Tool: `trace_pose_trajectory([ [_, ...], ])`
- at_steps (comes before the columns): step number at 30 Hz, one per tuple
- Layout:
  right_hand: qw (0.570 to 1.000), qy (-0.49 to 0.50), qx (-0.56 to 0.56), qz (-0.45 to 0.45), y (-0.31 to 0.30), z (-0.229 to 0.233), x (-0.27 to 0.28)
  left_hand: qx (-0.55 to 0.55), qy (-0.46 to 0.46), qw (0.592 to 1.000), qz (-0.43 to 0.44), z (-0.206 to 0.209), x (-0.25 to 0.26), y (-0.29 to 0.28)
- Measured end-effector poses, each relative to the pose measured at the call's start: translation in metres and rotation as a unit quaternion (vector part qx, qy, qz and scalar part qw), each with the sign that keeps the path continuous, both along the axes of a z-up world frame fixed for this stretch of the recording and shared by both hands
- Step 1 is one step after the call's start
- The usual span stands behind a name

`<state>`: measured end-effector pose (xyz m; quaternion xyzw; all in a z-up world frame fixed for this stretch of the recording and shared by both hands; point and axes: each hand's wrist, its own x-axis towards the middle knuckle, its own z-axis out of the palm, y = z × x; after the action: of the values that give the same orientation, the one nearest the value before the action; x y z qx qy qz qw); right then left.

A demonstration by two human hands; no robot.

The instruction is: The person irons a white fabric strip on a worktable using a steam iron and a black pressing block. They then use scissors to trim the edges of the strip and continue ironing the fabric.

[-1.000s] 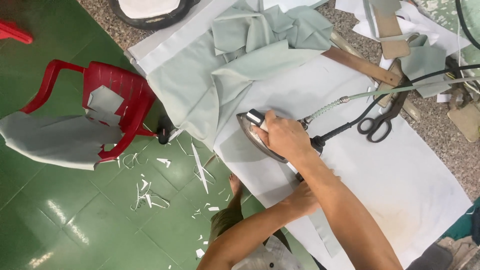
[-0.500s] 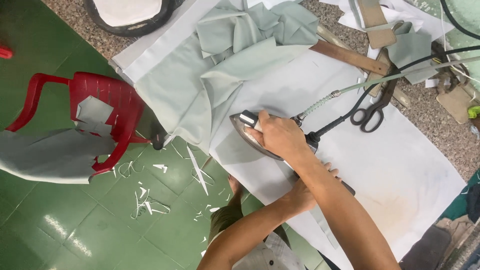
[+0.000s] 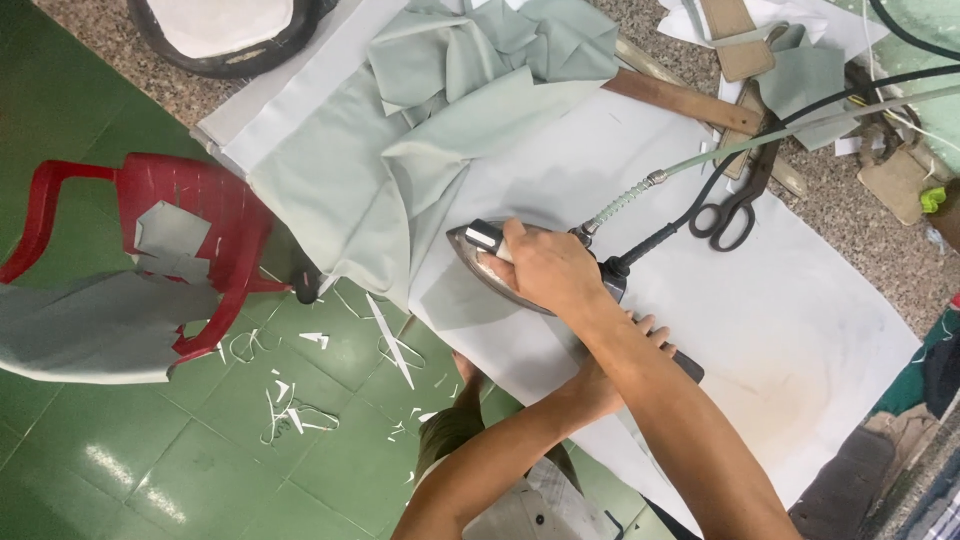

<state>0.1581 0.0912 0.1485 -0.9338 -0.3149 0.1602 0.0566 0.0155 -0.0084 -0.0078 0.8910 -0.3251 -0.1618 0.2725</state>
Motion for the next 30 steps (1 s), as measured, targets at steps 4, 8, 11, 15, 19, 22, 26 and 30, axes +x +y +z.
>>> trace_pose_trajectory([
  [4,1.000,-0.018,-0.007,0.005,0.000,-0.002,0.000,0.004,-0.011,1.000,0.002,-0.001,-0.001,-0.001],
  [8,1.000,-0.022,-0.007,0.006,0.000,-0.002,0.000,0.009,-0.027,1.000,0.005,-0.002,-0.004,0.001],
  [11,1.000,-0.022,-0.005,0.008,-0.001,-0.003,0.000,0.013,-0.038,0.999,0.006,-0.002,-0.002,-0.001],
  [15,1.000,-0.024,0.001,0.007,-0.001,-0.002,0.000,0.019,-0.055,0.998,0.011,-0.003,-0.003,0.002],
  [19,1.000,-0.024,0.000,0.008,-0.002,-0.002,-0.001,0.063,-0.052,0.997,-0.008,-0.010,-0.001,-0.006],
  [22,1.000,-0.023,-0.005,0.009,0.000,0.000,0.000,0.032,-0.052,0.998,0.007,-0.021,-0.005,-0.011],
  [26,1.000,0.000,-0.010,0.006,0.001,0.003,0.000,-0.027,-0.058,0.997,0.031,-0.066,-0.014,-0.031],
  [30,1.000,0.012,-0.014,0.002,0.001,0.008,0.000,-0.068,-0.076,0.993,0.059,-0.069,-0.019,-0.033],
])
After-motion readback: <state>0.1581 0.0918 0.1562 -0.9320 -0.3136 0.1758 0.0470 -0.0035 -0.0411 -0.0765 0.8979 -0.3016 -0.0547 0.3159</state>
